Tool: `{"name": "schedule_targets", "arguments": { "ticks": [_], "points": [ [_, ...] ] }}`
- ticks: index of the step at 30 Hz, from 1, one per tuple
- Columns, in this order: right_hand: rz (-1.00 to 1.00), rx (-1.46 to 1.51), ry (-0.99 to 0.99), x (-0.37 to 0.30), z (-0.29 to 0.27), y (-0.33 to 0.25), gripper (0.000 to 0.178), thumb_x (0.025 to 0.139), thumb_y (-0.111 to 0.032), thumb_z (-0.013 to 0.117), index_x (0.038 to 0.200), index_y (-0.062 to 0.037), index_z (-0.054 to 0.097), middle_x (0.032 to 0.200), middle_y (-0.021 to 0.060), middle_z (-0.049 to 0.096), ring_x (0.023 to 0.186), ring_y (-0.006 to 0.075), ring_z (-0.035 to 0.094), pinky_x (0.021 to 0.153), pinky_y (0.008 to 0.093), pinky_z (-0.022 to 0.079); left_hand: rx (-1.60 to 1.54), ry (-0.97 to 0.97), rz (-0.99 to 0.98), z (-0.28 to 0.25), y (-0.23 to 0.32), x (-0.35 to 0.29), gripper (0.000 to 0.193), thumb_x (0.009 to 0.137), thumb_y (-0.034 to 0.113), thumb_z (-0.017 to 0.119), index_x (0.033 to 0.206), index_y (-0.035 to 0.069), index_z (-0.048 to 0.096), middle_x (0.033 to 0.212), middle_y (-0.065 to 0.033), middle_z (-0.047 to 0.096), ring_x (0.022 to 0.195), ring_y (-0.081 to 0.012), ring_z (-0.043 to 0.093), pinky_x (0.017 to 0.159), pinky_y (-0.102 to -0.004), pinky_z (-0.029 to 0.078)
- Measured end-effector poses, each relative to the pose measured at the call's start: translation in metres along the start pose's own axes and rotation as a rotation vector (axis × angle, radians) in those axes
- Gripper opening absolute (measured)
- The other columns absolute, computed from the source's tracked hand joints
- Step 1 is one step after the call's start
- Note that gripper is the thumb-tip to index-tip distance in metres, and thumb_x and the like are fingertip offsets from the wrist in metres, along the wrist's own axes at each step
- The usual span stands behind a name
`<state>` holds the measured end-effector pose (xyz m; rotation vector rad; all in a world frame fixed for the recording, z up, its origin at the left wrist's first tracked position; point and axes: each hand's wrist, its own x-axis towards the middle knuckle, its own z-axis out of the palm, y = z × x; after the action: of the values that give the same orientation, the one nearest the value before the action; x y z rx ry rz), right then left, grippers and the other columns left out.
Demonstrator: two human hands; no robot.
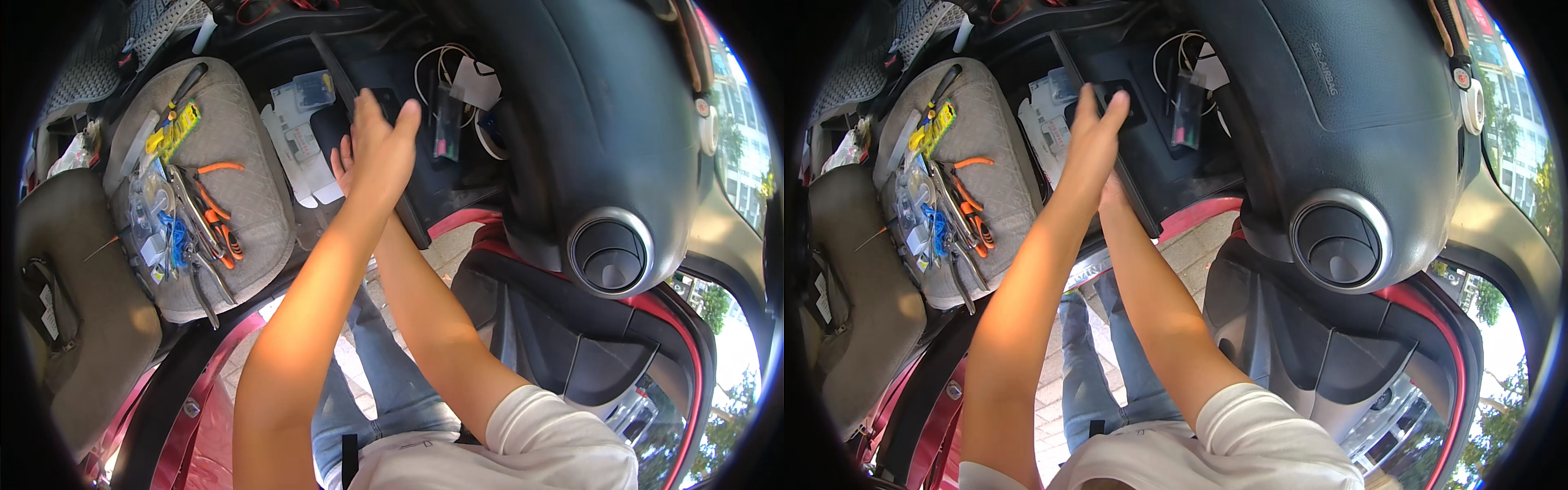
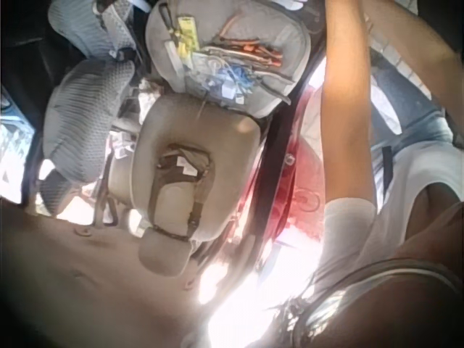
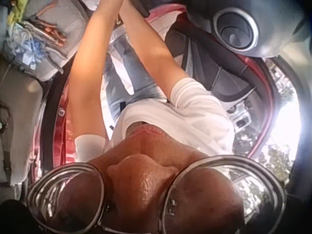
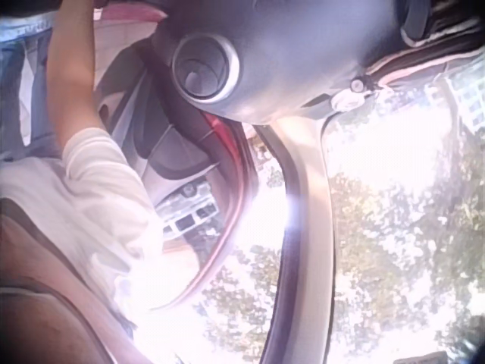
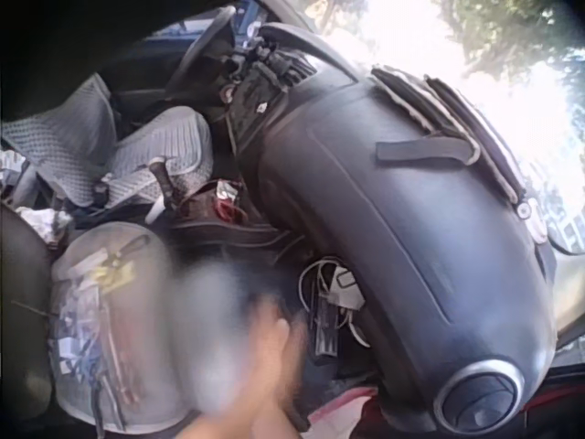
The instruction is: The person organizes various items in the trunk of a red car. They move red boxes, blue crates, and plastic bags, then retrieve a small plastic bag containing keys and place it inside the car's passenger seat area before returning to the trunk to continue sorting.
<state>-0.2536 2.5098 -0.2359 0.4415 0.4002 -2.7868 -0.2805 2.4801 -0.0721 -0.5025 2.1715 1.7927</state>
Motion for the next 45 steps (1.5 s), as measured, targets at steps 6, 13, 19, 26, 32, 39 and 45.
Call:
{"name": "schedule_targets", "arguments": {
  "ticks": [6,13,19,26,32,39,45],
  "points": [
    [-0.188,-0.231,0.486,-0.034,0.076,-0.067,0.034,0.09,-0.015,0.054,0.121,-0.0145,0.041,0.127,0.0105,0.045,0.113,0.0268,0.046,0.096,0.0475,0.043,-0.174,0.314,0.069,-0.127,-0.064,-0.122,0.052,0.091,0.018,0.049,0.136,-0.003,0.032,0.14,-0.0157,0.035,0.13,-0.0244,0.033,0.107,-0.0352,0.022],
    [-0.341,-0.229,0.643,-0.041,0.109,-0.098,0.021,0.087,-0.008,0.051,0.108,-0.0037,0.05,0.111,0.0073,0.054,0.106,0.0234,0.05,0.092,0.0459,0.04,-0.093,0.548,-0.355,-0.196,-0.134,-0.336,0.048,0.09,0.012,0.048,0.134,-0.004,0.035,0.138,-0.0159,0.038,0.128,-0.0274,0.036,0.106,-0.0376,0.025],
    [0.176,-0.672,0.479,-0.158,0.102,-0.022,0.043,0.085,-0.016,0.058,0.126,-0.0102,0.047,0.122,0.0028,0.051,0.102,0.0168,0.049,0.087,0.0338,0.043,-0.512,0.677,-0.652,-0.183,-0.18,-0.506,0.046,0.088,0.006,0.048,0.132,-0.001,0.039,0.131,-0.0137,0.046,0.114,-0.0231,0.049,0.097,-0.0319,0.036],
    [0.701,-1.102,0.185,-0.452,0.126,0.137,0.022,0.087,-0.012,0.054,0.108,-0.0069,0.054,0.095,0.0059,0.059,0.076,0.0151,0.054,0.071,0.031,0.047,-0.574,0.708,-0.412,-0.195,-0.231,-0.743,0.052,0.086,0.009,0.055,0.134,0.003,0.035,0.133,-0.0147,0.04,0.114,-0.0233,0.05,0.095,-0.0335,0.039],
    [0.745,-1.313,-0.223,-0.707,0.137,0.244,0.017,0.088,-0.011,0.052,0.104,-0.0067,0.055,0.09,0.0054,0.059,0.073,0.0124,0.053,0.069,0.0284,0.045,-0.512,1.029,-0.322,-0.19,-0.29,-1.077,0.053,0.088,0.008,0.054,0.135,0.002,0.032,0.134,-0.0125,0.037,0.114,-0.0213,0.049,0.097,-0.0338,0.038],
    [1.159,-1.648,-0.728,-1.042,0.132,0.449,0.015,0.089,-0.014,0.051,0.102,-0.0071,0.056,0.089,0.005,0.061,0.073,0.0132,0.057,0.065,0.0279,0.047,-0.578,1.819,-0.239,-0.17,-0.372,-1.464,0.048,0.084,0.008,0.057,0.13,0.006,0.041,0.126,-0.012,0.044,0.104,-0.0218,0.056,0.09,-0.033,0.043],
    [1.176,-2.088,-1.157,-1.255,0.141,0.596,0.015,0.087,-0.012,0.052,0.097,-0.0044,0.06,0.083,0.0067,0.064,0.065,0.0122,0.058,0.058,0.0273,0.048,-0.581,1.93,-0.019,-0.258,-0.432,-1.668,0.049,0.086,0.01,0.054,0.132,0.003,0.037,0.131,-0.0114,0.039,0.107,-0.0188,0.055,0.095,-0.0333,0.039]
  ]
}}
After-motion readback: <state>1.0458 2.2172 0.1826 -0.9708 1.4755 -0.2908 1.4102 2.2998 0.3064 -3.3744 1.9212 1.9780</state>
